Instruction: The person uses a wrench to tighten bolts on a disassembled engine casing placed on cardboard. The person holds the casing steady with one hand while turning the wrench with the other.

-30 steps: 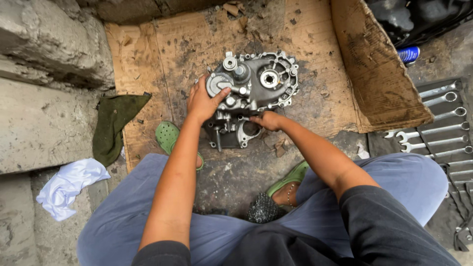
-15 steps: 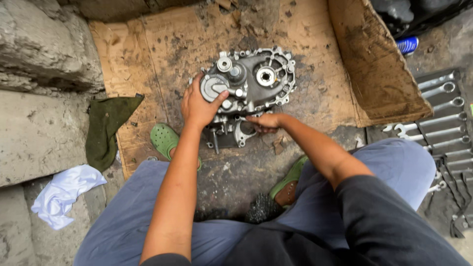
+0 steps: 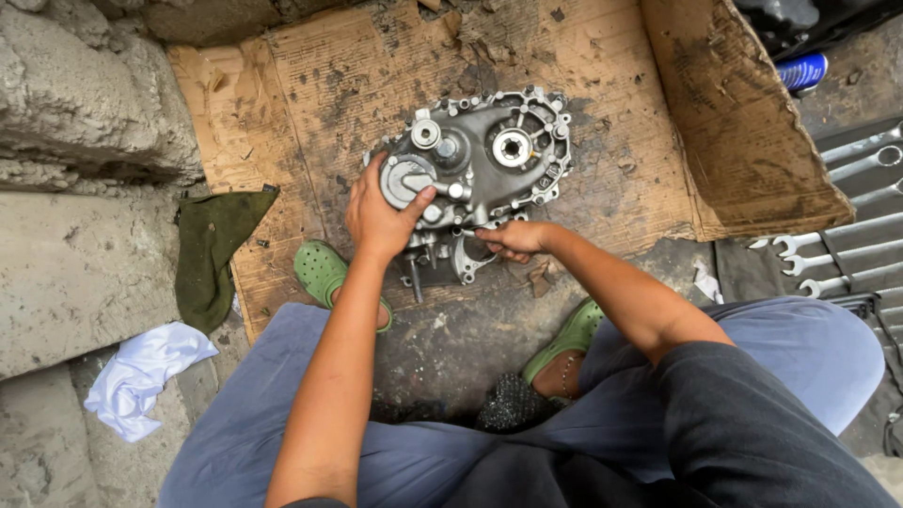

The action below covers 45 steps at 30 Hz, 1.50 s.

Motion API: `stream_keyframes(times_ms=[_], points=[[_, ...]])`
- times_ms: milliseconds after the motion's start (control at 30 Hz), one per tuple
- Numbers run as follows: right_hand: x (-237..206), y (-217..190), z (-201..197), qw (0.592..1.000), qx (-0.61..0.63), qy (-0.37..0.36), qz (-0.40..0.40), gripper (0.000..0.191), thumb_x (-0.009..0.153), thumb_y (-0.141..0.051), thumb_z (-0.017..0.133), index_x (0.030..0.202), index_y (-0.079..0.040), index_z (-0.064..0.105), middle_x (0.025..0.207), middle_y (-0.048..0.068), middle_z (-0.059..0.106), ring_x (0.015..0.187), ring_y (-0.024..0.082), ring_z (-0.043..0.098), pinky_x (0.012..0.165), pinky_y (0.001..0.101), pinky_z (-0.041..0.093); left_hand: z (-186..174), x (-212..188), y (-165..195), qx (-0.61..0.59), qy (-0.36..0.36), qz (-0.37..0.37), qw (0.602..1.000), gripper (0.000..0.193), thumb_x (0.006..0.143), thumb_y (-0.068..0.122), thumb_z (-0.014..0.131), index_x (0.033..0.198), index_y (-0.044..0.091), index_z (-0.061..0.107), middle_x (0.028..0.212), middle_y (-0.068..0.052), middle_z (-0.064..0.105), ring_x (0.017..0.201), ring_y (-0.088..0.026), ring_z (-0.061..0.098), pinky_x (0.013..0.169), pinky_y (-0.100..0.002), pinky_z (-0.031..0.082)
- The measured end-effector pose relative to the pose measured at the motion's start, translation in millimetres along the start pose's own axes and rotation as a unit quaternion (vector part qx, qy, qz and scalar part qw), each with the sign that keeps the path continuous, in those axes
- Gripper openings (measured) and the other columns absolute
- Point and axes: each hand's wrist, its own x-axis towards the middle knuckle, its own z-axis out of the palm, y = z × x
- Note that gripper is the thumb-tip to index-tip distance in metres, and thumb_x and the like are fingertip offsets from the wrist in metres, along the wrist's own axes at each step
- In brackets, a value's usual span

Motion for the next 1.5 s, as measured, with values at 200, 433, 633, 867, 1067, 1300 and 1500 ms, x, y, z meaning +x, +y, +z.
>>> stream_keyframes(times_ms=[200, 433, 633, 867, 1067, 1300, 1500], points=[[9, 7, 0, 0.993, -0.085, 0.074, -0.022, 0.063, 0.094, -0.072, 0.048, 0.078, -0.012, 0.058, 0.054, -0.001, 0.045, 0.041, 0.013, 0.039, 0.041, 0.0307, 0.033, -2, 0, 5, 0.005, -0.001, -0.020, 1.000, 0.096, 0.074, 0.071, 0.077, 0.145, 0.013, 0.051, 0.134, -0.020, 0.063, 0.127, -0.040, 0.057, 0.102, -0.051, 0.046], [13, 13, 6, 0.988, -0.090, 0.117, -0.044, 0.067, 0.091, -0.074, 0.051, 0.080, -0.009, 0.059, 0.058, 0.002, 0.049, 0.044, 0.015, 0.043, 0.041, 0.0327, 0.036, -1, -1, 2, -0.004, -0.003, -0.023, 1.000, 0.094, 0.075, 0.071, 0.078, 0.143, 0.012, 0.052, 0.136, -0.018, 0.062, 0.130, -0.039, 0.055, 0.105, -0.050, 0.045], [19, 22, 18, 0.983, -0.085, 0.155, -0.057, 0.069, 0.090, -0.076, 0.050, 0.078, -0.009, 0.063, 0.059, 0.004, 0.054, 0.045, 0.016, 0.048, 0.043, 0.0334, 0.041, -1, 2, 3, 0.001, -0.010, -0.019, 1.000, 0.094, 0.074, 0.069, 0.080, 0.143, 0.012, 0.051, 0.138, -0.017, 0.062, 0.131, -0.039, 0.053, 0.105, -0.051, 0.044], [21, 14, 21, 0.943, -0.233, 0.211, -0.105, 0.083, 0.095, -0.081, 0.040, 0.079, -0.007, 0.075, 0.068, 0.005, 0.069, 0.056, 0.014, 0.061, 0.057, 0.0288, 0.047, -1, 7, 3, -0.022, 0.001, -0.006, 1.000, 0.096, 0.073, 0.067, 0.082, 0.145, 0.013, 0.049, 0.141, -0.018, 0.059, 0.134, -0.039, 0.049, 0.106, -0.050, 0.042], [-3, -4, 17, 0.969, -0.164, 0.182, -0.038, 0.085, 0.100, -0.075, 0.040, 0.104, 0.004, 0.072, 0.081, 0.023, 0.071, 0.069, 0.034, 0.059, 0.065, 0.0490, 0.047, 2, 10, -2, -0.008, -0.034, -0.048, 0.998, 0.094, 0.076, 0.071, 0.078, 0.146, 0.015, 0.050, 0.141, -0.015, 0.061, 0.135, -0.036, 0.052, 0.109, -0.049, 0.042], [-7, -21, 0, 0.911, -0.330, 0.214, -0.126, 0.087, 0.094, -0.077, 0.046, 0.094, 0.003, 0.081, 0.086, 0.021, 0.076, 0.082, 0.031, 0.071, 0.082, 0.0435, 0.054, -5, 9, 4, -0.010, -0.037, -0.041, 0.998, 0.098, 0.074, 0.074, 0.076, 0.147, 0.014, 0.048, 0.143, -0.016, 0.059, 0.136, -0.037, 0.049, 0.110, -0.049, 0.040], [3, -29, -9, 0.889, -0.393, 0.199, -0.122, 0.089, 0.090, -0.083, 0.042, 0.111, -0.004, 0.075, 0.109, 0.025, 0.070, 0.098, 0.037, 0.064, 0.091, 0.0448, 0.050, -5, 9, 3, 0.006, -0.044, -0.041, 0.998, 0.102, 0.074, 0.076, 0.076, 0.147, 0.011, 0.046, 0.144, -0.018, 0.057, 0.136, -0.038, 0.047, 0.108, -0.049, 0.040]])
